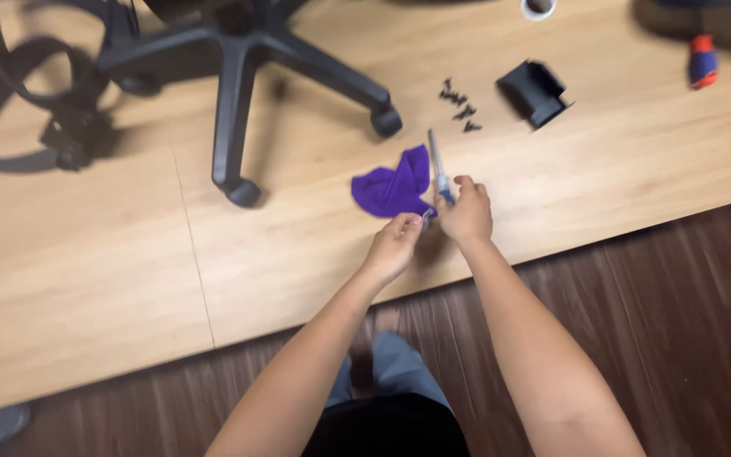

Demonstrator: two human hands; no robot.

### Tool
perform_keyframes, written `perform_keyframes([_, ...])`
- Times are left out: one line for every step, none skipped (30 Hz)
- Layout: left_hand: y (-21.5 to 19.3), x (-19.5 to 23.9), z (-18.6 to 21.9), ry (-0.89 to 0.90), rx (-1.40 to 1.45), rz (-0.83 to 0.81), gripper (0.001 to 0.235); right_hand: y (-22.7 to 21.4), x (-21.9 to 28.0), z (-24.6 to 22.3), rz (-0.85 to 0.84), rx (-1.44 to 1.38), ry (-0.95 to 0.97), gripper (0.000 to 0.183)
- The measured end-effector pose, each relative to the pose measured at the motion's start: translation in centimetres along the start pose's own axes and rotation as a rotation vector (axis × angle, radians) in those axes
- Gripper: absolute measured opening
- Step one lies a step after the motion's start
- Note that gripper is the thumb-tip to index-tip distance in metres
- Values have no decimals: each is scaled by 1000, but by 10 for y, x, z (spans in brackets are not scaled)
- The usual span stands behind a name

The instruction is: The person assembles an office chair on a wooden table. They align a mounting bracket against the backrest, insert screws by hand, and tighten them with a screwdriver. They then lift the seat assembly, place it onto the gas lift of the wheeled base, and continue fastening screws underneath the seat.

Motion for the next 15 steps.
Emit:
perform_keyframes([-3,5,-5,-24,5,7,39,6,3,3,-26,4,2,45])
perform_keyframes([-7,8,-9,-66,36,24,39,14,1,9,-72,-9,65,48])
perform_keyframes([-12,14,-13,-107,67,40,39,21,2,13,-119,-20,128,51])
perform_keyframes([-21,15,-18,-120,75,69,39,30,-1,18,-144,-18,106,51])
perform_keyframes([-30,19,-26,-181,55,88,38,33,-3,19,-105,-12,67,51])
perform_keyframes([-40,21,-31,-236,32,100,38,33,-8,17,-57,-10,30,51])
perform_keyframes([-51,25,-28,-242,38,124,38,38,-8,19,-73,-12,10,51])
perform_keyframes([-63,25,-21,-223,64,160,38,40,-11,30,-91,-58,88,45])
perform_keyframes([-74,26,-13,-203,89,196,39,42,-13,40,-111,-103,166,40])
perform_keyframes([-82,24,-12,-193,95,213,39,45,-10,44,-110,-103,145,40])
perform_keyframes([-90,23,-8,-153,160,229,38,36,-7,49,17,-291,137,34])
perform_keyframes([-101,15,2,-97,218,242,38,26,-10,52,155,-489,123,29])
perform_keyframes([-105,12,8,-71,218,255,38,-2,2,21,165,-501,98,29])
perform_keyframes([-115,8,18,-21,252,280,37,-28,14,-5,191,-612,134,30])
perform_keyframes([-124,5,28,31,286,302,36,-54,28,-29,213,-726,169,31])
Point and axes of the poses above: each hand's wrist, its own x-axis away from the middle knuckle, its own y-axis out of the palm, z = x × y, the point moved 10 cm from there along -x, towards the middle knuckle, and after that the axes turned 2 degrees about x, right-handed, at the moved point
